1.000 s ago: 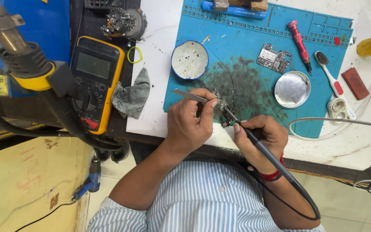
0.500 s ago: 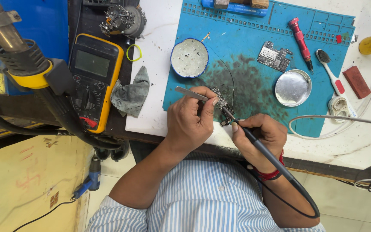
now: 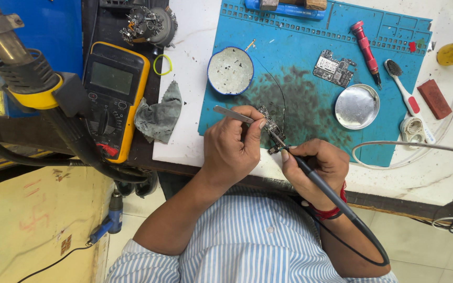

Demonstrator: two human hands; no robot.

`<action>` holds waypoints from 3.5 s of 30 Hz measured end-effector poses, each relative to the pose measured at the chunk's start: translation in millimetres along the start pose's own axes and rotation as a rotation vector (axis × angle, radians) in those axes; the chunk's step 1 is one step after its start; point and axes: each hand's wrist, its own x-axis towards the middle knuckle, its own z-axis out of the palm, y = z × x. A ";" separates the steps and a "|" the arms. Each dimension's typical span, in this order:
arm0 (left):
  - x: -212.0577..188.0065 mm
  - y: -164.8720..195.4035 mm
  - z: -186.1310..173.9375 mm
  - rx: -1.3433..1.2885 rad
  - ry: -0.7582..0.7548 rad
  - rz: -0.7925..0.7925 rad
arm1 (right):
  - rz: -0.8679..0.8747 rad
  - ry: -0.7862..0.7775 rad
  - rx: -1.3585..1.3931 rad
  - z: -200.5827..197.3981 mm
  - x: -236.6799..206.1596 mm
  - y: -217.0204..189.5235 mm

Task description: The person holds a small circuit board with tweezers in the left hand and uses a soldering iron in the right hand to apply solder to specific points on the board. The person repeatedly touches the iron to the board and occasionally repositions the board to access different areas.

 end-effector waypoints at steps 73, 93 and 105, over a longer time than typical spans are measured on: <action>1.5 0.3 0.4 0.016 0.011 0.034 | 0.021 0.037 -0.003 2.7 -0.5 3.3; 0.7 0.9 0.0 0.011 0.009 0.033 | 0.044 0.080 0.029 3.1 -3.9 4.6; 1.0 0.6 -0.3 0.009 0.005 0.038 | 0.022 0.078 -0.004 3.3 -2.2 3.6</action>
